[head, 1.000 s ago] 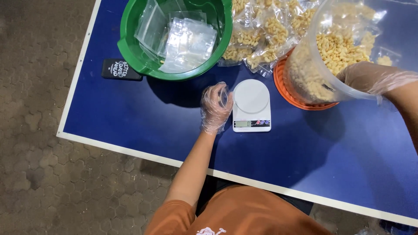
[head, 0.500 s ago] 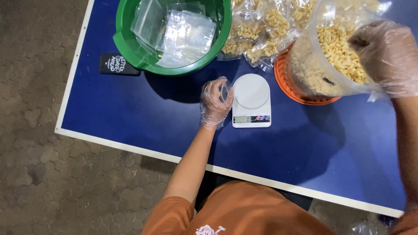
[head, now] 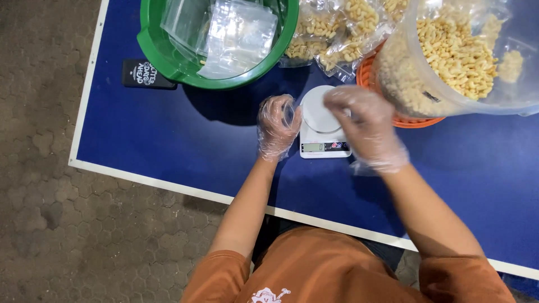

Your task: Weighing portions of snacks on a digital scale and placing them into small plastic bags for individual packaging.

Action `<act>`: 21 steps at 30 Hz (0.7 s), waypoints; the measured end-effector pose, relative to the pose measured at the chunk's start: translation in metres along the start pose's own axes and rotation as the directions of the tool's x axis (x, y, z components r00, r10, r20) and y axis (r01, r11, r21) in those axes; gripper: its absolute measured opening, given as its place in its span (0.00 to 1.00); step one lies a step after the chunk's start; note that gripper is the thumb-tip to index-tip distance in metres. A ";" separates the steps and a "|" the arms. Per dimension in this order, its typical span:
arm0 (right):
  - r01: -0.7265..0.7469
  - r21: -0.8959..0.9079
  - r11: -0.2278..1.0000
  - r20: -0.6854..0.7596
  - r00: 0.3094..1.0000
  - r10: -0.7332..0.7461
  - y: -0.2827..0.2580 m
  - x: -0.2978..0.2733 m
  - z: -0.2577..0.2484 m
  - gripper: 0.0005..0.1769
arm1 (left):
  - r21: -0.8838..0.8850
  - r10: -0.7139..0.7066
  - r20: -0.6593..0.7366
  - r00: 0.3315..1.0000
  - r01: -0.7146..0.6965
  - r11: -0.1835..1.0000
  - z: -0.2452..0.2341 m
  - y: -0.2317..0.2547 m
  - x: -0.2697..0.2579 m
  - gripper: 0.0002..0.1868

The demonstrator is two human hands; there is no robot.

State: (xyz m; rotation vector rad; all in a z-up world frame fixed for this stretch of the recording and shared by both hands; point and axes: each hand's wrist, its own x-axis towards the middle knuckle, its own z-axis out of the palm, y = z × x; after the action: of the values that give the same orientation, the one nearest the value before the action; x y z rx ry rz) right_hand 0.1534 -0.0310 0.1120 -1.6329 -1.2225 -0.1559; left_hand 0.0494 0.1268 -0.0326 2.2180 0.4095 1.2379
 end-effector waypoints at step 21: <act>0.078 0.047 0.996 0.218 0.972 -0.087 -0.031 0.043 -0.040 0.17 | -0.004 0.023 -0.043 0.999 -0.023 1.000 0.004 -0.004 -0.002 0.16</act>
State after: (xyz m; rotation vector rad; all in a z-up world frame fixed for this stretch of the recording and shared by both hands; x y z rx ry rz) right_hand 0.1677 -0.0374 0.1768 -1.5979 -1.4540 -0.0028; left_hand 0.0518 0.1282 -0.0380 2.2012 0.3982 1.2995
